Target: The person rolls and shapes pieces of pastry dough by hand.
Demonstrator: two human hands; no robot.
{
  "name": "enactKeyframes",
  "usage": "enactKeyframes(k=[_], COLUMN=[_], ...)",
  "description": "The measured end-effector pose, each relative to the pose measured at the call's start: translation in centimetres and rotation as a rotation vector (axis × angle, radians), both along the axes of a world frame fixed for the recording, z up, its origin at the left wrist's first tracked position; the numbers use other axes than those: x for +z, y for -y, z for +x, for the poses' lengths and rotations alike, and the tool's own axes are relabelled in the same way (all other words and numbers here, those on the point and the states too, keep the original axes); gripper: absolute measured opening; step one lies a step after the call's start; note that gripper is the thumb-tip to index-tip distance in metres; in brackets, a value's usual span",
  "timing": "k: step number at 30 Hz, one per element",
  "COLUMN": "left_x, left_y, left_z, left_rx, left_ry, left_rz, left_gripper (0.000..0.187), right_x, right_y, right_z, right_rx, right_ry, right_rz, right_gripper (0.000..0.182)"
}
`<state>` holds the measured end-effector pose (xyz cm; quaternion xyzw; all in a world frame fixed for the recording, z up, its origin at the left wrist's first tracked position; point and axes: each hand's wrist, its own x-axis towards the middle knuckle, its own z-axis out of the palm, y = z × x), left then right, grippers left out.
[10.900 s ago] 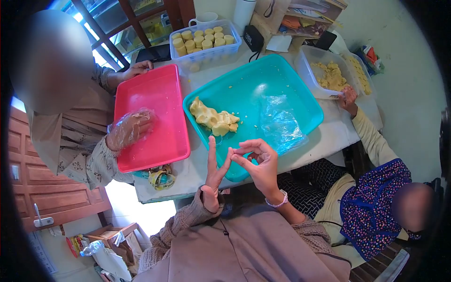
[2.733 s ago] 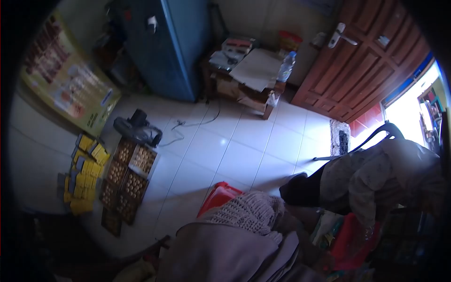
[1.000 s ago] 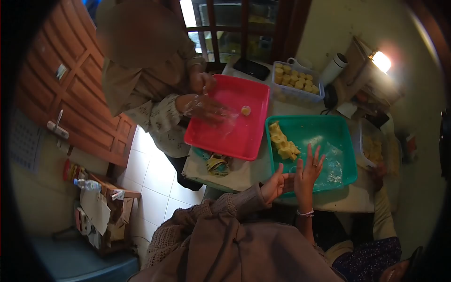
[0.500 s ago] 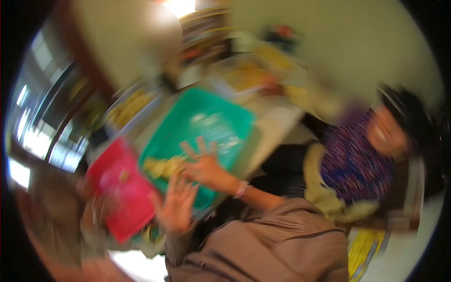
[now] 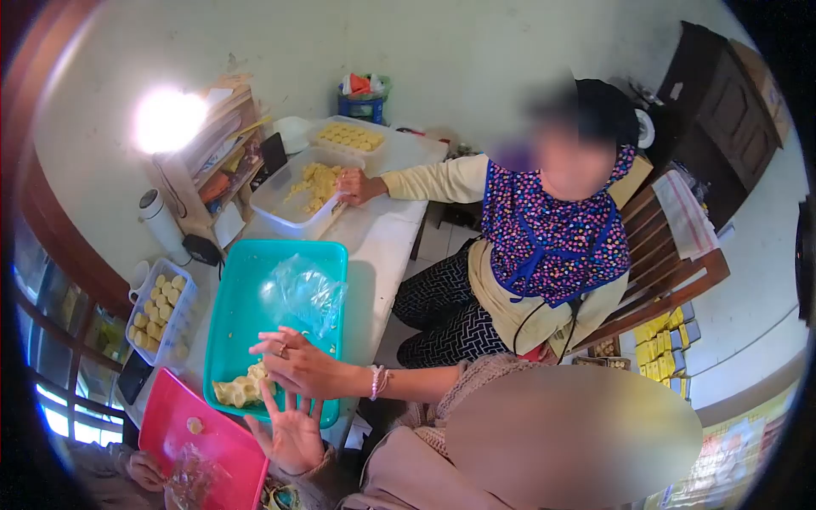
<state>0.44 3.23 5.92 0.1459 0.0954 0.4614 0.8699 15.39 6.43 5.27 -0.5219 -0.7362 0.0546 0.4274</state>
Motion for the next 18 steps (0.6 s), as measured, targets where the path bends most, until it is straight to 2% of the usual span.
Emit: enactKeyframes(k=[1, 2, 5, 6, 9, 10, 12, 13, 14, 15, 17, 18], left_x=[1.5, 2.3, 0.9, 0.5, -0.8, -0.7, -2.3, -3.3, -4.1, -4.6, -3.9, -2.6], left_y=[0.4, 0.6, 0.2, 0.1, 0.7, 1.0, 1.2, 0.9, 0.8, 0.6, 0.1, -0.1], left_z=[0.0, 0.0, -0.7, -0.7, -0.9, -0.4, -1.5, -1.3, -1.3, -1.2, -0.9, -1.2], left_rx=[-0.006, -0.01, -0.034, -0.024, 0.012, 0.034, 0.073, 0.07, 0.069, 0.067, 0.011, -0.002], left_ry=[0.01, 0.019, 0.119, 0.069, -0.11, -0.187, -0.363, -0.346, -0.327, -0.311, -0.133, -0.088], left_rz=[0.028, 0.054, -0.139, -0.087, 0.043, 0.082, 0.143, 0.082, 0.026, -0.032, -0.017, -0.026], left_gripper=[0.078, 0.077, 0.071, 0.07, 0.065, 0.064, 0.057, 0.056, 0.055, 0.054, 0.056, 0.057], right_x=[-0.1, -0.3, 3.3, 3.4, 3.9, 4.5, 5.0, 5.5, 5.3, 4.9, 4.4, 3.2], right_y=[-0.2, 0.3, 2.6, 3.2, 5.2, 5.9, 7.9, 8.0, 8.2, 8.1, 6.9, 5.7], right_z=[-0.3, 0.0, 1.9, 2.7, 4.6, 4.2, 1.4, 0.9, -0.2, -1.2, -2.6, -2.5], right_rx=[-0.055, -0.092, 0.155, 0.362, 1.019, 0.819, 0.301, 0.071, 0.098, 0.132, 0.195, 0.236], right_ry=[0.014, -0.155, -0.621, -0.803, -1.275, -1.211, -0.935, -0.749, -0.553, -0.334, 0.101, 0.136], right_rz=[0.014, -0.013, -0.139, -0.056, -0.103, -0.035, -0.101, -0.121, 0.014, 0.103, 0.28, 0.122], right_gripper=[0.017, 0.022, 0.033, 0.047, 0.056, 0.049, 0.042, 0.038, 0.019, 0.017, 0.023, 0.037])
